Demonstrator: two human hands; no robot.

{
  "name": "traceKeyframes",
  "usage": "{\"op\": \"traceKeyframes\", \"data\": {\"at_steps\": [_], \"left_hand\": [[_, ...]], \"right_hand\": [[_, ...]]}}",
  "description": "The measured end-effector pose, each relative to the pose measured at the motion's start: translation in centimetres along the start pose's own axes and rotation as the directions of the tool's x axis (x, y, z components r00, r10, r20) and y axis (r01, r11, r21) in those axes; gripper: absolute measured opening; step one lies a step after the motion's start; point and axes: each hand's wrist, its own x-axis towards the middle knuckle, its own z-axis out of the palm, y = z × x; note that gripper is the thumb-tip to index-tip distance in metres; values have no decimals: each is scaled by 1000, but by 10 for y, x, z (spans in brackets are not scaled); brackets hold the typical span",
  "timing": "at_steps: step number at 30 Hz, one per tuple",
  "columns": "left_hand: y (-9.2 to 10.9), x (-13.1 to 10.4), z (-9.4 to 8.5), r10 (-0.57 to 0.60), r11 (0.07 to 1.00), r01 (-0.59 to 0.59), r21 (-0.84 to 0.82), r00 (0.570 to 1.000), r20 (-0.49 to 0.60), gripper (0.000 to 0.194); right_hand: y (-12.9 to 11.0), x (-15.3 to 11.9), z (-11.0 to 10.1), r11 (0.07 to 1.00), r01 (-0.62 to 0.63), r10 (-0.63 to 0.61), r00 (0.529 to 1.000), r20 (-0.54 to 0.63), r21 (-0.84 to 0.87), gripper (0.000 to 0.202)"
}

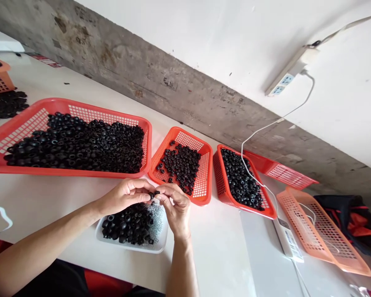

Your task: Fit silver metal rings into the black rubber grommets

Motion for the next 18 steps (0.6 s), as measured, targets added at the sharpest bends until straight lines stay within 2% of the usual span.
{"op": "traceKeyframes", "data": {"at_steps": [8, 13, 18], "left_hand": [[-3, -3, 0, 106, 994, -105, 30, 994, -5, 36], [-3, -3, 1, 104, 995, -104, 8, 995, -9, 35], [-2, -3, 3, 69, 996, -71, -46, 996, -50, 35]], "right_hand": [[2, -1, -2, 999, 12, -9, 998, 58, -52, 10], [-1, -1, -1, 995, 25, -19, 998, 67, -94, 9], [-2, -2, 1, 972, 139, -132, 990, 50, -187, 15]]}}
